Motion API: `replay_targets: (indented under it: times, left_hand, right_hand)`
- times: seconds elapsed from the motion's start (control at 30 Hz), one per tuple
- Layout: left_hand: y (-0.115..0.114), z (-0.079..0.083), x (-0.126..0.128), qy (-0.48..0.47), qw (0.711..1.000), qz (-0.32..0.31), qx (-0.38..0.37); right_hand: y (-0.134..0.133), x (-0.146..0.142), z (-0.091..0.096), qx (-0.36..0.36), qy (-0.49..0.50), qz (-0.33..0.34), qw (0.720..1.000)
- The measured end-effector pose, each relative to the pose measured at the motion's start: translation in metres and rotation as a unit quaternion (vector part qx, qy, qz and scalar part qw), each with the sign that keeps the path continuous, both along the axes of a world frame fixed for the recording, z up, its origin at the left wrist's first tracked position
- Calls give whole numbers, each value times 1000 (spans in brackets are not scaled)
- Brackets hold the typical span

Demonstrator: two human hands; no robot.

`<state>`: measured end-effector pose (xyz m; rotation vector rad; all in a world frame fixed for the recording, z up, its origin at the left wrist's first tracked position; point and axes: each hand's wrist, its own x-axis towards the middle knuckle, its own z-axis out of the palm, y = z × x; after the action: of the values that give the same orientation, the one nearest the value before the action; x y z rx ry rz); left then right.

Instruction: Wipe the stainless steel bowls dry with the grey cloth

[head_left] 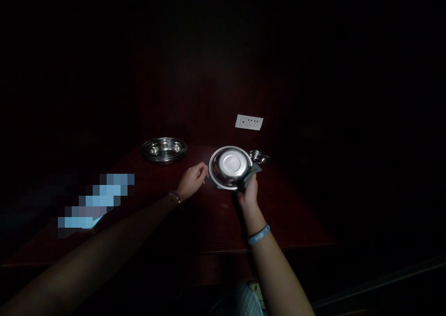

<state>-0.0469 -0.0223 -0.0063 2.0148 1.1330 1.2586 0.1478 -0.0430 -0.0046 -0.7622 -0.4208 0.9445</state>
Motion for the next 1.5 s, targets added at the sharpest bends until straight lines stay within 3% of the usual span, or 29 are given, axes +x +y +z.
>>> replay_targets:
  times: [0.77,1.1,1.5]
  left_hand:
    - [-4,5,1,41,998,45,4]
    - [-3,4,-1,31,998,48,-2]
    - [-5,7,-2,109,991,73,-6]
  right_hand:
    - [0,1,-2,23,-36,25,999]
    - [-11,-6,12,19,-49,6,999]
    - [-11,-8,14,13,-32,-8,999]
